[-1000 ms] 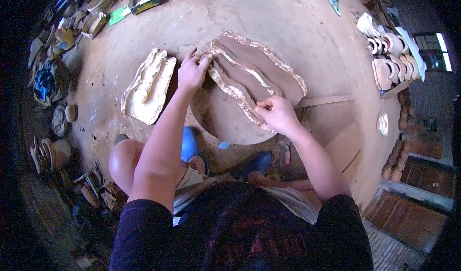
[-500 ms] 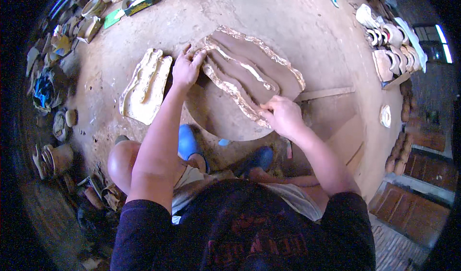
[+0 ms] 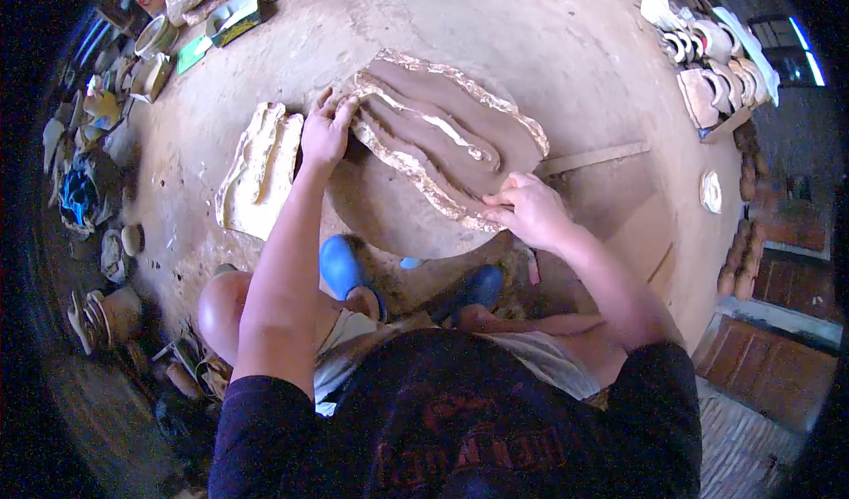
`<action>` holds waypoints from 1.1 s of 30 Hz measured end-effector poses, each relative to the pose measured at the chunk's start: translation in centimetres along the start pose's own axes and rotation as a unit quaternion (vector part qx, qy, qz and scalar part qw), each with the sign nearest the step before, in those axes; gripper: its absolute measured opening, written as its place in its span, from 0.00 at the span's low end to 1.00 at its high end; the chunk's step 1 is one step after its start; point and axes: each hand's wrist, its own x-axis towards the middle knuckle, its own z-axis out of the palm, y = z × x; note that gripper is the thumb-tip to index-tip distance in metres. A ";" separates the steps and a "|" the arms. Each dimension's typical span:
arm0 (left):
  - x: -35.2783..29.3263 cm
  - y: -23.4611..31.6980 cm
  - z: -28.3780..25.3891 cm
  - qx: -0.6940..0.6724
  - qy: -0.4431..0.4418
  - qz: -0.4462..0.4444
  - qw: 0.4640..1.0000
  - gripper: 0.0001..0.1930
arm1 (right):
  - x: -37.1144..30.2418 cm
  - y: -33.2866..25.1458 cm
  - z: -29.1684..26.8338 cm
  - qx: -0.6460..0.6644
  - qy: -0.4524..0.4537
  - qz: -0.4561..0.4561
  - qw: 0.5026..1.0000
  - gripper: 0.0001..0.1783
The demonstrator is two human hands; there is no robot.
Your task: The person forms clay objects by hand within large ceramic molds, pressing clay against the walls and smoothing the interior with their fingers.
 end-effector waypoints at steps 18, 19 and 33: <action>0.3 -0.4 0.5 -0.018 -0.026 -0.019 0.999 0.33 | -2.5 5.1 2.1 0.161 0.046 0.066 0.984 0.14; 0.2 -0.5 0.6 -0.019 -0.030 -0.017 0.999 0.33 | -2.7 5.0 2.2 0.171 0.051 0.096 0.979 0.14; -2.5 1.3 0.4 -0.013 -0.008 -0.021 1.000 0.32 | -6.2 6.0 6.0 0.188 0.231 0.147 0.943 0.12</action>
